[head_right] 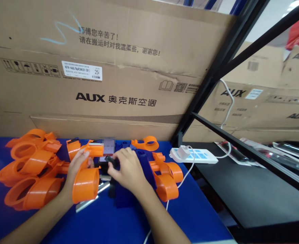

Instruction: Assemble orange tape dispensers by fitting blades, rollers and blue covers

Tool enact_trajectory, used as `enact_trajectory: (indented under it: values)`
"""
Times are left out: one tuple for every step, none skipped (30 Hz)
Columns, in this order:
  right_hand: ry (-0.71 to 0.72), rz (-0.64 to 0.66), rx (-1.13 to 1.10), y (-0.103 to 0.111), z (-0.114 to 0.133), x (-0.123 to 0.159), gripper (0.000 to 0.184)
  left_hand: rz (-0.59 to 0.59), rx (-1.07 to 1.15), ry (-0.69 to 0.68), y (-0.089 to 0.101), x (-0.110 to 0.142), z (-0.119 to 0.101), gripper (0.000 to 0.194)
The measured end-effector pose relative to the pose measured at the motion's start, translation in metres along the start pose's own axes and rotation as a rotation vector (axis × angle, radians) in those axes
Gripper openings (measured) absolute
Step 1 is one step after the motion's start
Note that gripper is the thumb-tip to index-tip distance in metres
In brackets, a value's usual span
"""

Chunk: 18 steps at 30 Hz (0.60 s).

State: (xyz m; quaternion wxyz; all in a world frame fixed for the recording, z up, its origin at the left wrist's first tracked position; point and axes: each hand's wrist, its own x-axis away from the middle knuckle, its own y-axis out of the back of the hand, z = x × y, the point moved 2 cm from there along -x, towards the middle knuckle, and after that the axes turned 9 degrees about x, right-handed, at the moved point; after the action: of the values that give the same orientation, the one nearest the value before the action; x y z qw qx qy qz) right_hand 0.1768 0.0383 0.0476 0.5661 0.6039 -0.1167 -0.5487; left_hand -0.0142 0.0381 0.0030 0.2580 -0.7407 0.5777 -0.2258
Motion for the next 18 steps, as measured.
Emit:
enact_trajectory:
  values:
    - [-0.032,-0.061,-0.046,0.004,-0.002,0.0,0.007,-0.004,-0.022,0.007,0.001,0.0,0.001,0.039]
    - [-0.057,-0.113,-0.085,0.006,-0.002,0.0,0.006,-0.004,-0.049,0.009,0.001,0.002,0.003,0.04]
    - [-0.072,-0.156,-0.113,0.008,-0.002,0.001,0.005,0.001,-0.08,0.006,0.001,0.004,0.004,0.041]
    - [-0.073,-0.188,-0.131,0.01,-0.001,0.001,0.006,0.014,-0.11,0.002,0.0,0.006,0.006,0.042]
    - [-0.057,-0.21,-0.138,0.011,0.001,0.002,0.008,0.036,-0.134,-0.002,-0.001,0.009,0.007,0.044]
    - [-0.028,-0.222,-0.139,0.011,0.003,0.003,0.01,0.066,-0.153,-0.005,-0.002,0.013,0.008,0.045]
    - [0.012,-0.227,-0.139,0.011,0.005,0.003,0.012,0.101,-0.167,-0.008,-0.004,0.016,0.01,0.047]
    - [0.056,-0.227,-0.137,0.011,0.006,0.004,0.015,0.133,-0.176,-0.015,-0.005,0.02,0.01,0.048]
    - [0.095,-0.229,-0.131,0.011,0.007,0.004,0.019,0.16,-0.179,-0.023,-0.006,0.022,0.011,0.048]
    - [0.126,-0.231,-0.122,0.012,0.008,0.004,0.022,0.178,-0.182,-0.034,-0.007,0.024,0.011,0.048]
    - [0.145,-0.235,-0.111,0.012,0.008,0.004,0.024,0.185,-0.186,-0.045,-0.008,0.026,0.011,0.047]
    - [0.153,-0.24,-0.101,0.012,0.008,0.004,0.025,0.186,-0.193,-0.053,-0.008,0.026,0.012,0.046]
    - [0.153,-0.242,-0.095,0.012,0.007,0.004,0.025,0.185,-0.2,-0.059,-0.009,0.027,0.012,0.045]
    - [0.152,-0.24,-0.091,0.012,0.007,0.004,0.025,0.189,-0.209,-0.061,-0.009,0.027,0.012,0.045]
    - [0.15,-0.235,-0.09,0.012,0.007,0.004,0.024,0.196,-0.218,-0.062,-0.009,0.027,0.012,0.045]
    - [0.149,-0.228,-0.092,0.011,0.008,0.004,0.023,0.207,-0.225,-0.061,-0.01,0.027,0.013,0.044]
    - [0.149,-0.224,-0.096,0.011,0.009,0.004,0.022,0.217,-0.226,-0.057,-0.01,0.027,0.014,0.044]
    - [0.147,-0.221,-0.104,0.01,0.009,0.004,0.022,0.227,-0.225,-0.052,-0.01,0.027,0.015,0.044]
